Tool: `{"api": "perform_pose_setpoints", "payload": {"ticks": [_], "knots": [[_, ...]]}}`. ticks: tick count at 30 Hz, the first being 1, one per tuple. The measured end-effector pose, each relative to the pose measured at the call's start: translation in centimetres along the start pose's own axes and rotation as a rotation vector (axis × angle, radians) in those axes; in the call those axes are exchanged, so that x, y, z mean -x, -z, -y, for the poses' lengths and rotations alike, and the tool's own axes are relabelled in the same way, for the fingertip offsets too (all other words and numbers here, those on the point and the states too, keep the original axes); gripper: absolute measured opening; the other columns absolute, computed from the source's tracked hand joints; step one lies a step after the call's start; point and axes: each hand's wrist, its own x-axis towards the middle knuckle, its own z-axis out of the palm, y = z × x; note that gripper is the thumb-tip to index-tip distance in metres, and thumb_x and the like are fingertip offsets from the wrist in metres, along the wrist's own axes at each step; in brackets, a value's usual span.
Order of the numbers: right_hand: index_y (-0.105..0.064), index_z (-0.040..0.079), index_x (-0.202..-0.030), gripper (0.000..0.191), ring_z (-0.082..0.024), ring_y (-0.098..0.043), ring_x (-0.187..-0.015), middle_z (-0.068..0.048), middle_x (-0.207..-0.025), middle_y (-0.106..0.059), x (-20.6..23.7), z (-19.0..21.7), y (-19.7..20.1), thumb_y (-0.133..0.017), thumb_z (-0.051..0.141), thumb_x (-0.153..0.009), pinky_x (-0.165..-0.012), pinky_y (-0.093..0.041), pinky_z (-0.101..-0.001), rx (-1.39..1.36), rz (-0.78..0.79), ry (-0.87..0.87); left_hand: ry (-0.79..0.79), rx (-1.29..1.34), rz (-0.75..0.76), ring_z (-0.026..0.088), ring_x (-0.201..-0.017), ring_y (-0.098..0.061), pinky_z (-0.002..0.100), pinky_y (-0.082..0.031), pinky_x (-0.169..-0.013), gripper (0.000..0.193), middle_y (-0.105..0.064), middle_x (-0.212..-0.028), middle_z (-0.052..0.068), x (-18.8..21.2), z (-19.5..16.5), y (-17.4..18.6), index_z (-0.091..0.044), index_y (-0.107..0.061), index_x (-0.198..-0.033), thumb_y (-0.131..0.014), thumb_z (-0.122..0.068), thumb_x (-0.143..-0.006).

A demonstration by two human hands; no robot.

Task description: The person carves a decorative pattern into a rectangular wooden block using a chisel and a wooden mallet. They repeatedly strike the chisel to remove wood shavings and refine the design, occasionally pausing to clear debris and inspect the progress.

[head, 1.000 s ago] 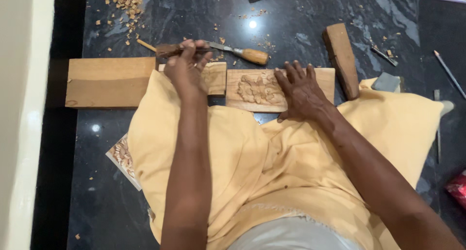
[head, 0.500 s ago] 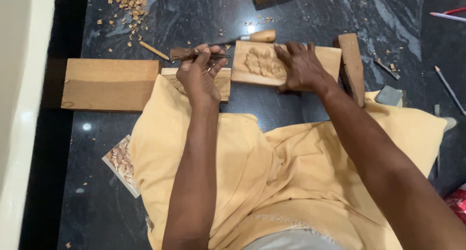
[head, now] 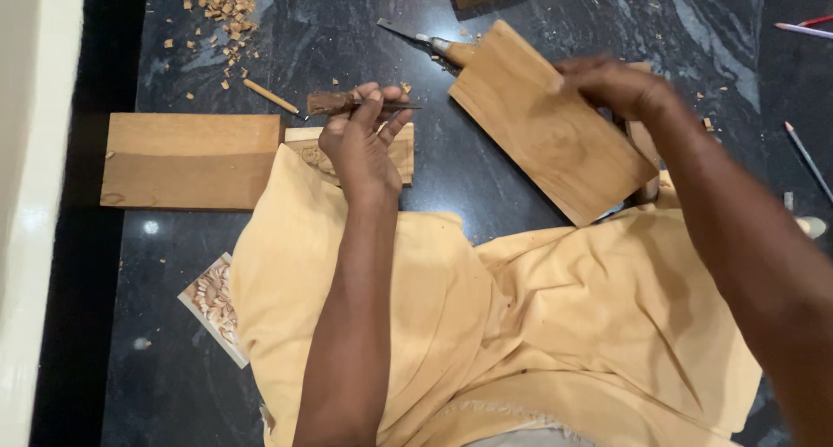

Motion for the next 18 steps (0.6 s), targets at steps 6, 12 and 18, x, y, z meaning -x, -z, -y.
{"api": "perform_pose_setpoints", "payload": {"ticks": [6,12,18], "knots": [[-0.070,0.001,-0.124,0.067,-0.026,-0.072,-0.092,-0.016,-0.105,-0.076,2.7,1.2,-5.2,-0.094,0.019,-0.064,-0.081,-0.056,-0.0383,0.237,-0.262,0.165,0.011,0.021,-0.010,0.024,-0.081,-0.074,0.037,-0.065,-0.072,0.009,-0.073,-0.090,0.015,-0.1,0.1,0.2,0.001,-0.062,-0.103,-0.061,0.002,-0.093],[-0.071,0.008,-0.130,0.068,-0.028,-0.073,-0.092,-0.014,-0.111,-0.076,5.6,5.1,-3.4,-0.092,0.021,-0.067,-0.083,-0.057,-0.0415,0.390,-0.387,0.383,0.008,0.042,-0.002,0.023,-0.081,-0.074,0.036,-0.065,-0.071,0.009,-0.073,-0.091,0.015,-0.3,0.1,0.4,0.001,-0.063,-0.102,-0.062,0.001,-0.094],[-0.072,0.016,-0.139,0.053,-0.027,-0.072,-0.085,-0.012,-0.116,-0.075,10.5,6.7,-5.0,-0.083,0.015,-0.088,-0.077,-0.060,-0.0401,0.875,-0.609,0.444,-0.006,0.039,-0.024,0.023,-0.080,-0.074,0.035,-0.065,-0.070,0.009,-0.073,-0.089,0.015,-0.7,0.1,0.2,0.001,-0.063,-0.101,-0.062,0.002,-0.093]]}}
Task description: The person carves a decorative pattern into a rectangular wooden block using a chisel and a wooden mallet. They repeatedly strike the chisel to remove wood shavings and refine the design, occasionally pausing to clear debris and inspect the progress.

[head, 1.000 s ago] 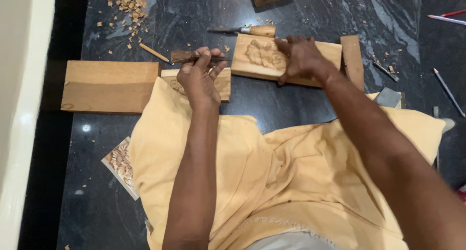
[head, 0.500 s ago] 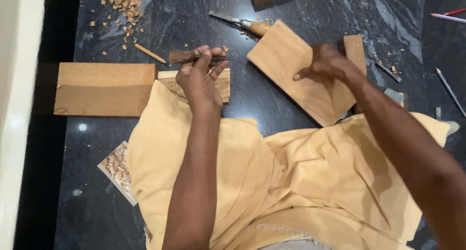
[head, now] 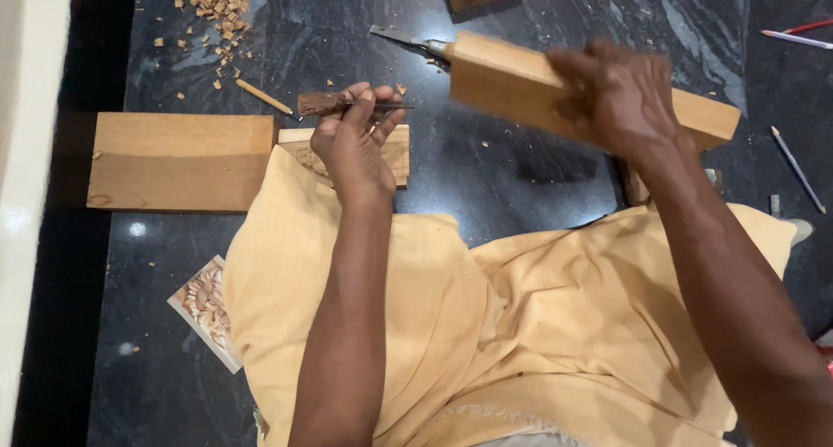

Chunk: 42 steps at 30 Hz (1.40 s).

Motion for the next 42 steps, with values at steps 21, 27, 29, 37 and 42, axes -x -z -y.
{"api": "perform_pose_setpoints", "payload": {"ticks": [21,27,29,37,42], "knots": [[-0.073,0.017,-0.131,0.053,-0.031,-0.073,-0.085,-0.014,-0.106,-0.077,-7.2,-4.5,-9.2,-0.078,0.008,-0.079,-0.079,-0.058,-0.0400,-0.093,-0.108,0.308,-0.013,0.013,-0.026,0.023,-0.080,-0.075,0.035,-0.066,-0.070,0.010,-0.074,-0.089,0.015,0.2,-0.5,0.4,0.001,-0.064,-0.101,-0.065,0.001,-0.091],[-0.078,0.016,-0.119,0.029,-0.033,-0.069,-0.083,-0.013,-0.094,-0.071,-5.1,-2.9,-9.4,-0.079,0.006,-0.092,-0.071,-0.053,-0.0438,0.015,-0.312,0.333,-0.007,0.015,-0.021,0.022,-0.080,-0.074,0.034,-0.065,-0.069,0.009,-0.074,-0.089,0.015,0.3,-0.9,0.1,0.001,-0.064,-0.101,-0.064,0.001,-0.092],[-0.077,0.015,-0.118,0.029,-0.033,-0.068,-0.088,-0.012,-0.097,-0.069,-0.8,-1.4,-9.0,-0.077,0.002,-0.092,-0.073,-0.051,-0.0453,0.039,-0.332,0.356,-0.003,0.031,-0.004,0.022,-0.081,-0.075,0.034,-0.065,-0.070,0.009,-0.073,-0.090,0.014,0.2,-0.8,0.1,0.001,-0.064,-0.101,-0.064,0.001,-0.092],[-0.065,0.009,-0.132,0.058,-0.032,-0.063,-0.111,-0.015,-0.124,-0.065,8.3,2.8,-8.0,-0.073,0.005,-0.075,-0.084,-0.051,-0.0446,0.068,-0.146,0.372,0.003,0.014,0.009,0.022,-0.078,-0.074,0.034,-0.065,-0.068,0.009,-0.074,-0.089,0.015,0.7,-0.4,0.1,0.001,-0.063,-0.101,-0.062,0.001,-0.092],[-0.065,0.005,-0.122,0.043,-0.038,-0.066,-0.113,-0.017,-0.119,-0.068,4.7,2.2,-6.1,-0.071,0.007,-0.079,-0.087,-0.053,-0.0487,0.152,-0.257,0.446,-0.003,0.031,-0.008,0.022,-0.079,-0.074,0.035,-0.065,-0.069,0.009,-0.074,-0.090,0.015,1.5,-1.1,0.2,0.002,-0.063,-0.101,-0.064,0.002,-0.092]]}}
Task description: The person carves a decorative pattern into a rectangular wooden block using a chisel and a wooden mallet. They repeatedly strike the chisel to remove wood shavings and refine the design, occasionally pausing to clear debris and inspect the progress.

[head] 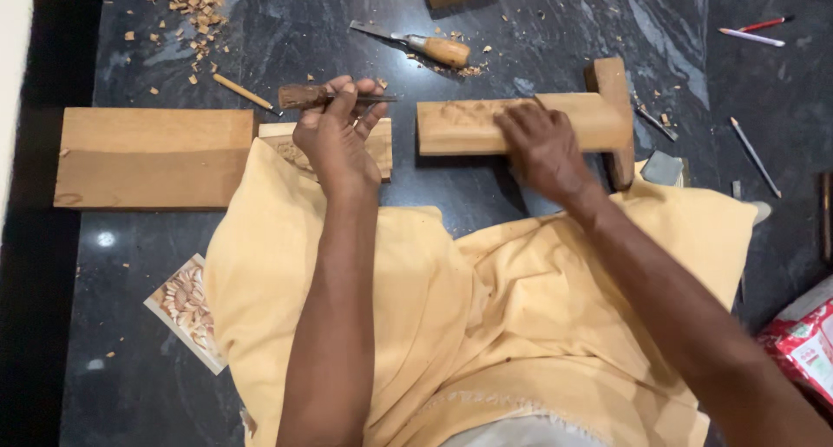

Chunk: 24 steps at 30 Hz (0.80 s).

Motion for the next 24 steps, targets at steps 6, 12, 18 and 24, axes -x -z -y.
{"api": "perform_pose_setpoints", "payload": {"ticks": [6,12,18,24], "knots": [[-0.063,-0.003,-0.129,0.043,-0.041,-0.068,-0.109,-0.023,-0.126,-0.069,3.7,-0.2,2.5,-0.067,0.001,-0.086,-0.091,-0.056,-0.0477,-0.174,0.080,-0.080,0.006,0.008,-0.009,0.023,-0.080,-0.075,0.035,-0.065,-0.069,0.011,-0.073,-0.089,0.015,-0.4,-0.4,0.3,0.002,-0.063,-0.102,-0.063,0.001,-0.091],[-0.056,-0.003,-0.140,0.069,-0.035,-0.059,-0.133,-0.021,-0.143,-0.060,9.4,5.9,1.9,-0.071,0.002,-0.073,-0.114,-0.046,-0.0499,-0.079,0.227,-0.038,-0.002,0.003,0.005,0.023,-0.079,-0.075,0.036,-0.066,-0.069,0.011,-0.074,-0.088,0.015,-0.9,0.5,0.3,0.002,-0.064,-0.101,-0.063,0.001,-0.091],[-0.049,0.003,-0.147,0.082,-0.038,-0.048,-0.141,-0.019,-0.151,-0.052,7.4,3.0,-2.9,-0.070,0.001,-0.068,-0.115,-0.035,-0.0531,-0.110,0.275,-0.086,0.005,0.008,0.007,0.023,-0.079,-0.074,0.035,-0.065,-0.069,0.008,-0.074,-0.089,0.015,-1.1,0.9,-0.2,0.002,-0.064,-0.100,-0.064,0.000,-0.092],[-0.054,0.002,-0.144,0.076,-0.041,-0.054,-0.135,-0.023,-0.144,-0.058,-1.0,-3.1,-7.7,-0.071,0.000,-0.070,-0.109,-0.039,-0.0556,-0.086,0.077,-0.099,0.011,0.002,-0.010,0.023,-0.079,-0.075,0.034,-0.065,-0.068,0.009,-0.074,-0.088,0.015,-0.6,0.2,-0.1,0.002,-0.063,-0.099,-0.064,0.002,-0.091]]}}
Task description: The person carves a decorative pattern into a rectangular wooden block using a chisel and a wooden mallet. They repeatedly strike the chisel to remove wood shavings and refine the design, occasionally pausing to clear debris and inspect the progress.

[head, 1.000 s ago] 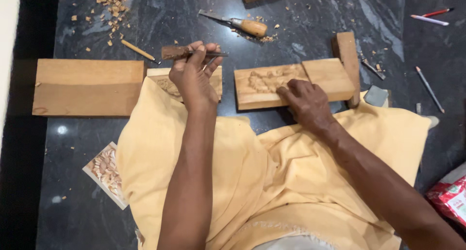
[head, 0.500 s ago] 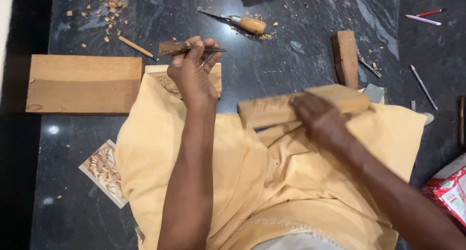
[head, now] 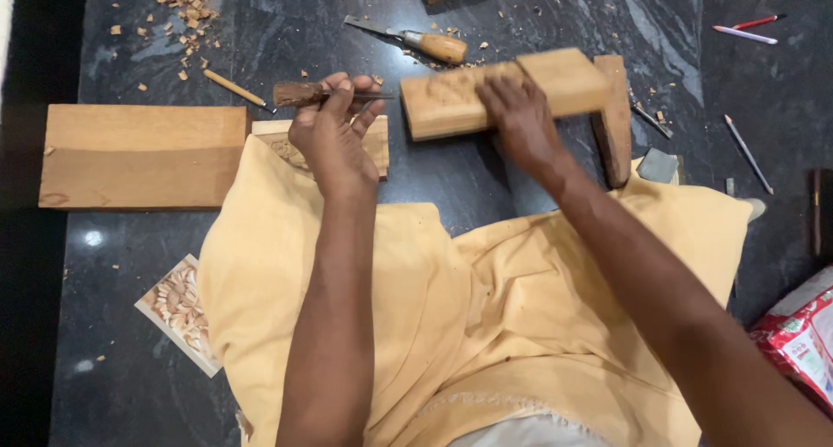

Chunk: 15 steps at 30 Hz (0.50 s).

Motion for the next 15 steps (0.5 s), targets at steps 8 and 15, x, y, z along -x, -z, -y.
{"api": "perform_pose_setpoints", "payload": {"ticks": [8,15], "knots": [[-0.058,0.005,-0.144,0.056,-0.040,-0.060,-0.130,-0.023,-0.146,-0.059,2.7,1.2,-0.3,-0.071,0.007,-0.089,-0.107,-0.048,-0.0457,0.038,0.018,0.059,0.000,0.034,0.019,0.023,-0.080,-0.074,0.035,-0.065,-0.068,0.010,-0.073,-0.089,0.016,-0.6,-0.3,0.1,0.002,-0.063,-0.101,-0.063,0.002,-0.091],[-0.048,-0.003,-0.157,0.082,-0.041,-0.040,-0.150,-0.026,-0.165,-0.039,4.8,-2.3,-0.2,-0.078,0.041,-0.095,-0.117,-0.037,-0.0527,-0.002,-0.098,-0.348,-0.008,-0.016,0.015,0.022,-0.081,-0.074,0.036,-0.066,-0.070,0.011,-0.074,-0.090,0.015,-0.6,0.1,0.3,0.002,-0.064,-0.102,-0.063,0.001,-0.092]]}}
